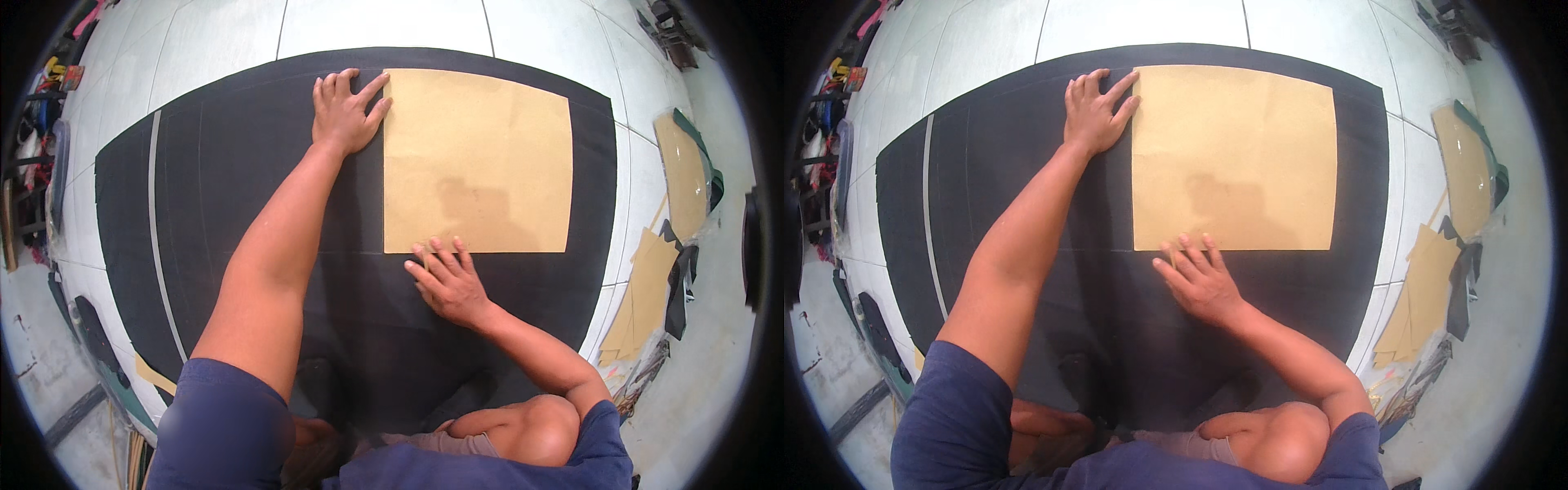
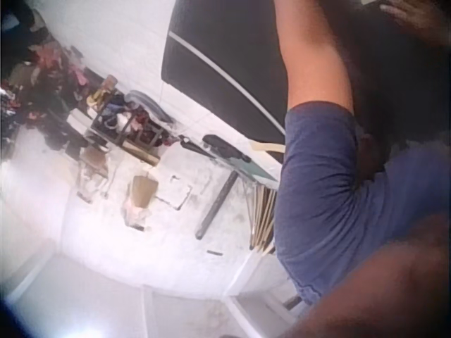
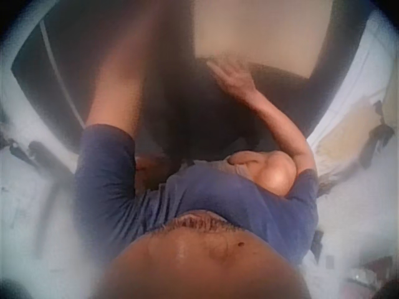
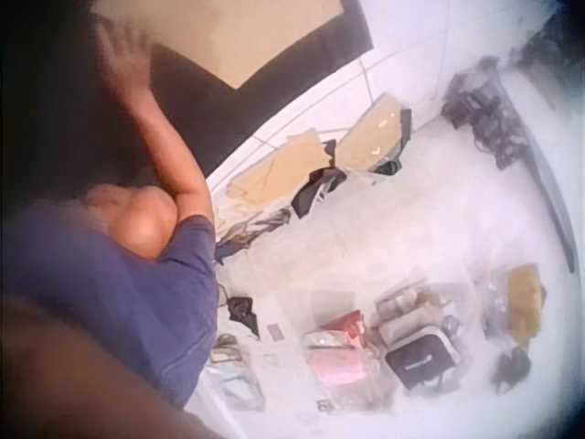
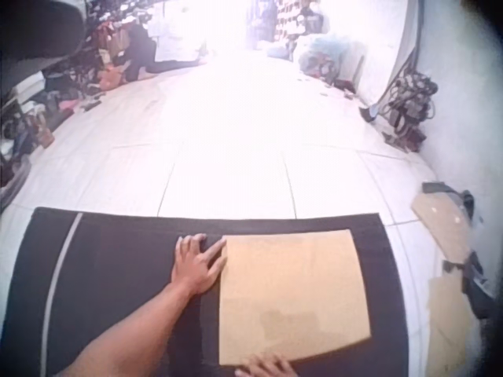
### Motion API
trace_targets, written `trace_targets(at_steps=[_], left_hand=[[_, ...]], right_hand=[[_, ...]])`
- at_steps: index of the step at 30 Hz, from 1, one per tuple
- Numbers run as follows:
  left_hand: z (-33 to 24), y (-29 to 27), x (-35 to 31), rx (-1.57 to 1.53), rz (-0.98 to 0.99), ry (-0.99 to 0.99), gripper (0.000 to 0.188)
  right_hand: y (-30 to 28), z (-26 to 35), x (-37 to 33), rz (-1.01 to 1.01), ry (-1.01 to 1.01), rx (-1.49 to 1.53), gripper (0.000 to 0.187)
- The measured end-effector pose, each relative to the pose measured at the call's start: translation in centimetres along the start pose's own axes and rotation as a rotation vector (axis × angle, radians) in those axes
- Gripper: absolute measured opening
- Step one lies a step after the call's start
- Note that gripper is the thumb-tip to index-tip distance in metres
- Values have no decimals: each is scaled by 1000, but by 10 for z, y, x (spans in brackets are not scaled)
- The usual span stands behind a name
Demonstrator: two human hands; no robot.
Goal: The person sits on the floor and uses a pencil to mark lines on a rectangular piece of light brown material placed on a black mat. The person repeatedly repositions the material and draws straight lines along its edges.
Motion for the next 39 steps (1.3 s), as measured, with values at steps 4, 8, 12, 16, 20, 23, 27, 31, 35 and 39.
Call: trace_targets(at_steps=[4,8,12,16,20,23,27,31,35,39], left_hand=[[1,-1,-1,-17,23,-7,51],[2,-2,-1,-4,9,-5,50],[1,-1,-1,-6,18,5,50],[2,-3,-1,-9,3,6,50],[-1,-6,1,-32,-7,6,50],[-2,-8,1,-47,-28,15,50],[-2,-9,2,-65,-12,1,49],[0,-9,1,-53,-8,-22,49],[-1,-9,0,-77,-5,-26,49],[2,-10,2,-74,-4,-35,49]], right_hand=[[12,1,-3,44,-40,8,52],[11,2,-4,23,-69,-8,50],[8,4,7,0,-102,2,48],[13,9,27,46,-127,77,40],[22,7,30,-3,-209,117,29],[22,5,31,-14,-216,146,26],[23,5,31,-33,-210,126,26],[20,5,32,3,-202,124,27],[20,6,32,19,-222,104,30],[21,6,33,23,-246,68,34]])
Point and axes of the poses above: each hand's wrist, its own x-axis towards the middle knuckle, its own y-axis out of the palm, z = x × y, the point moved 5 cm from there along x, towards the middle knuckle, and after that the axes turned 15 degrees about -z, right-handed, at the moved point
